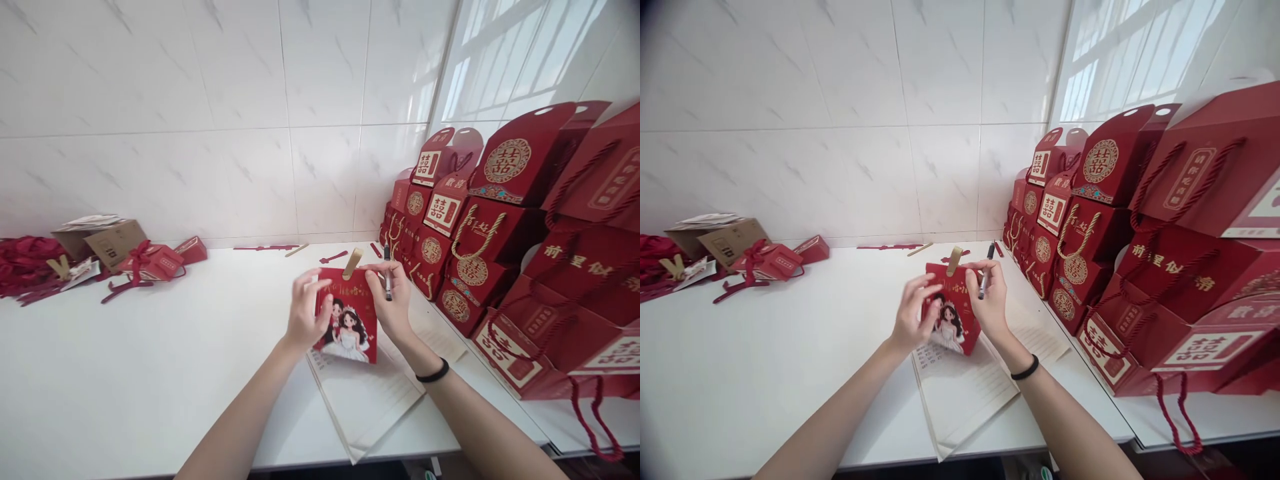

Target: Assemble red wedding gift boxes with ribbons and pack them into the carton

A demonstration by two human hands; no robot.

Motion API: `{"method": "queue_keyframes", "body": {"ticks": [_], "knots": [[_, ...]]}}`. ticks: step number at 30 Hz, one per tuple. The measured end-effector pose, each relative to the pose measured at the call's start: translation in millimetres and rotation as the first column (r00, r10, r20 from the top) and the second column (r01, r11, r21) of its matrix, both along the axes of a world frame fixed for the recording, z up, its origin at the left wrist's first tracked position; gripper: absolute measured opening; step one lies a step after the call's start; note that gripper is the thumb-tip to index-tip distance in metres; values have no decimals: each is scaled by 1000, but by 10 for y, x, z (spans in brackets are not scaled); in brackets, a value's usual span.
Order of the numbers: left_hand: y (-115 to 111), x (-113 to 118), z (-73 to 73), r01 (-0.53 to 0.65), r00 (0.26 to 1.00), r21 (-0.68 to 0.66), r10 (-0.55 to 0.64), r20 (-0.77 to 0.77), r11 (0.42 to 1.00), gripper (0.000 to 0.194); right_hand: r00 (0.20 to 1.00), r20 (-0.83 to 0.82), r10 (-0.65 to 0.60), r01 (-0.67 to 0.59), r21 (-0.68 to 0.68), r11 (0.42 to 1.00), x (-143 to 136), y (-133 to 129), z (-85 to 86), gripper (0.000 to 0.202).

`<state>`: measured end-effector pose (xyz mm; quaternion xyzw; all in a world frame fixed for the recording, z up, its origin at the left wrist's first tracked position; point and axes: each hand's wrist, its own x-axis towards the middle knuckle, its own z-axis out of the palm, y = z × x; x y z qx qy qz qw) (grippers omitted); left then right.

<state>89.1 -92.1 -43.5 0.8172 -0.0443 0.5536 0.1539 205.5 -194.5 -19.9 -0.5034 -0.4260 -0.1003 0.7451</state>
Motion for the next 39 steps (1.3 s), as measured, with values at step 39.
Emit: {"method": "queue_keyframes", "body": {"ticks": [39], "knots": [[-109, -104, 278, 157, 988, -152, -153, 37, 976, 31, 946, 288, 150, -111, -148, 983, -196, -66, -47, 16]]}}
